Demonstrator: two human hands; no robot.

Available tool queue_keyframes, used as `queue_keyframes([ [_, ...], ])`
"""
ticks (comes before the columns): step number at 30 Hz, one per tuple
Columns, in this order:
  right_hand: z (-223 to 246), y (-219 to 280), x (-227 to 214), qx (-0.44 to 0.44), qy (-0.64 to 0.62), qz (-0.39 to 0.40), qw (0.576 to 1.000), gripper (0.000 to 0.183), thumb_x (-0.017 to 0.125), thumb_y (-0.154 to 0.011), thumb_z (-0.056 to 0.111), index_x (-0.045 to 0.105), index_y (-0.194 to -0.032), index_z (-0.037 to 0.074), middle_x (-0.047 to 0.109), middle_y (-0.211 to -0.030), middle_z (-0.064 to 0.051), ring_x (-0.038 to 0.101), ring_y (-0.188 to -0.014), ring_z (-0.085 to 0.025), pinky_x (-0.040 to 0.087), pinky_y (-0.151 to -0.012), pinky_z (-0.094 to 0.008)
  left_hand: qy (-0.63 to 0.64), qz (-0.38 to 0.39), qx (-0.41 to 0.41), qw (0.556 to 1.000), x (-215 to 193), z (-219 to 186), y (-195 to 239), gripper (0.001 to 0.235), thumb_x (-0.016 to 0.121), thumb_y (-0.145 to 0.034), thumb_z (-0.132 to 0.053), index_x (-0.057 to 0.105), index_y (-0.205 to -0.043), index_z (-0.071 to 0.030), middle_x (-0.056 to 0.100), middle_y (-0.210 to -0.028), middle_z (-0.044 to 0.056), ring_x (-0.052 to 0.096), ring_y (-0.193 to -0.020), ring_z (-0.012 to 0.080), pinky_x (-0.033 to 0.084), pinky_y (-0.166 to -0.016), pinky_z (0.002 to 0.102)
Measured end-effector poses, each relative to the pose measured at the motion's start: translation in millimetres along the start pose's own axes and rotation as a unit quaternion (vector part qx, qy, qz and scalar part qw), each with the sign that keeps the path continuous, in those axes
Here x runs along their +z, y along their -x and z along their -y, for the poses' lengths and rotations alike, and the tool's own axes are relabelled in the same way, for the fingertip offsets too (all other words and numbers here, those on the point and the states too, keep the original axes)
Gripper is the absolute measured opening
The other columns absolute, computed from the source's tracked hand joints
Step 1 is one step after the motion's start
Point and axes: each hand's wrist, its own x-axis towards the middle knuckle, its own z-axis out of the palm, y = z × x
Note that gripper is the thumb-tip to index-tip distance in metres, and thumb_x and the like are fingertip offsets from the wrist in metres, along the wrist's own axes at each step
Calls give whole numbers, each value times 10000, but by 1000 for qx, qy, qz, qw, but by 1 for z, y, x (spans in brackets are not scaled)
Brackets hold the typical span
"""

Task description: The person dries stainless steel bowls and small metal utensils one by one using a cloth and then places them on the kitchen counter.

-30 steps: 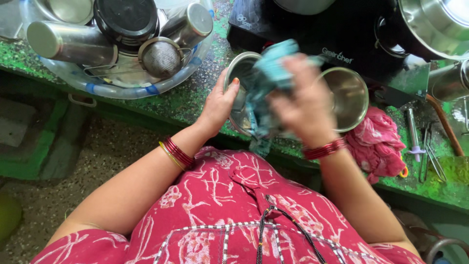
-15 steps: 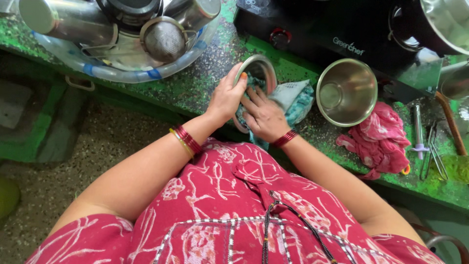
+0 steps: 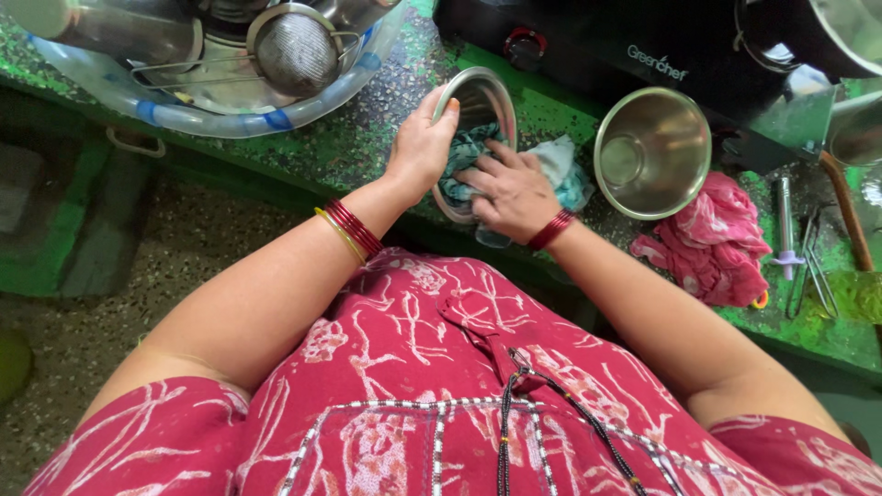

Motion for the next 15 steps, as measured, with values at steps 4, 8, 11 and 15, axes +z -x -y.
queue_keyframes([
  [4, 26, -7, 21, 62, -305, -78, 947, 428, 611, -1005, 277, 580, -1359, 40, 635, -1292, -161, 580, -1260, -338, 437, -1059, -405, 33, -60, 13, 998, 6, 0, 1, 421, 525, -1025, -358, 604, -1370, -132, 725, -1213, 155, 692, -1116, 297, 510, -952, 389],
  [8, 33, 4, 24, 28, -294, -120, 948, 688, 857, -748, 303, 574, -1307, 19, 673, -1136, -146, 660, -1065, -308, 496, -936, -385, 74, -35, -37, 996, -2, -5, -4, 407, 515, -1034, -362, 630, -1333, -111, 741, -1181, 140, 701, -1086, 282, 525, -938, 397],
  [11, 10, 10, -6, -113, -95, -134, 980, 477, 765, -766, 89, 661, -1231, 107, 735, -1136, -107, 701, -1083, -311, 483, -987, -473, 178, 59, -185, 965, -19, -20, -12, 451, 467, -1005, -394, 562, -1371, -147, 691, -1164, 96, 706, -1041, 272, 581, -869, 454],
  [15, 13, 4, -30, -17, -125, -151, 980, 421, 750, -789, 67, 664, -1196, 130, 738, -1055, -123, 718, -1024, -348, 543, -879, -452, 329, 102, -185, 920, -30, -39, -12, 563, 513, -999, -413, 506, -1398, -16, 671, -1192, 165, 686, -1005, 303, 579, -831, 507],
])
